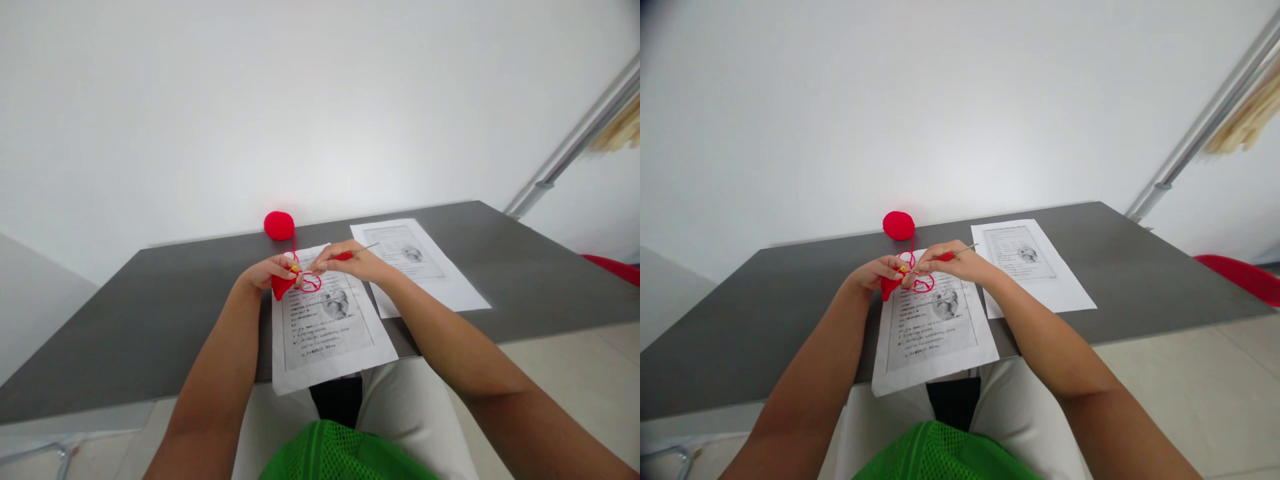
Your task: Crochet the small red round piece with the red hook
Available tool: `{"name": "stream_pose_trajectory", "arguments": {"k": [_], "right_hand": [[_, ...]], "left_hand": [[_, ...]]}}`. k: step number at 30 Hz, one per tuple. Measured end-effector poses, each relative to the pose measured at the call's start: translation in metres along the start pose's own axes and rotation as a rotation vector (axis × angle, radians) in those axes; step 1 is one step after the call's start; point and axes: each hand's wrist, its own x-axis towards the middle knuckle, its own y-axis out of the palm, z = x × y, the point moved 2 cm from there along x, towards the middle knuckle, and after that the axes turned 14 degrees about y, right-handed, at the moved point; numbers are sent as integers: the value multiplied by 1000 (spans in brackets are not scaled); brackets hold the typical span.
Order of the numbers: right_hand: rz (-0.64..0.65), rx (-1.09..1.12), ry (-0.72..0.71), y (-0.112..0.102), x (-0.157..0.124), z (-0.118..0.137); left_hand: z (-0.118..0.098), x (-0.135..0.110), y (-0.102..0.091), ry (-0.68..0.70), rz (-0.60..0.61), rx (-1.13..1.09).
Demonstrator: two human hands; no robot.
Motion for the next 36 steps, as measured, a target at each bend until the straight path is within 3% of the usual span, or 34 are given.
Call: {"name": "stream_pose_trajectory", "arguments": {"k": [8,12,16,20,25,31,36], "right_hand": [[19,309,133,2,3,-6],[7,420,112,3,7,-14],[-108,471,40,5,9,-16],[-275,315,-45,6,8,-12],[-434,-83,-166,5,4,-7],[-404,-430,-265,2,4,-11],[-391,-500,-305,1,6,-15]], "left_hand": [[-3,-2,1,-62,-71,66],[-7,-1,3,-26,-123,75],[-10,2,5,67,-222,30],[-10,7,7,150,-336,-23],[-9,14,9,236,-490,-50],[-10,21,16,299,-504,-25],[-9,25,20,327,-452,-2]]}}
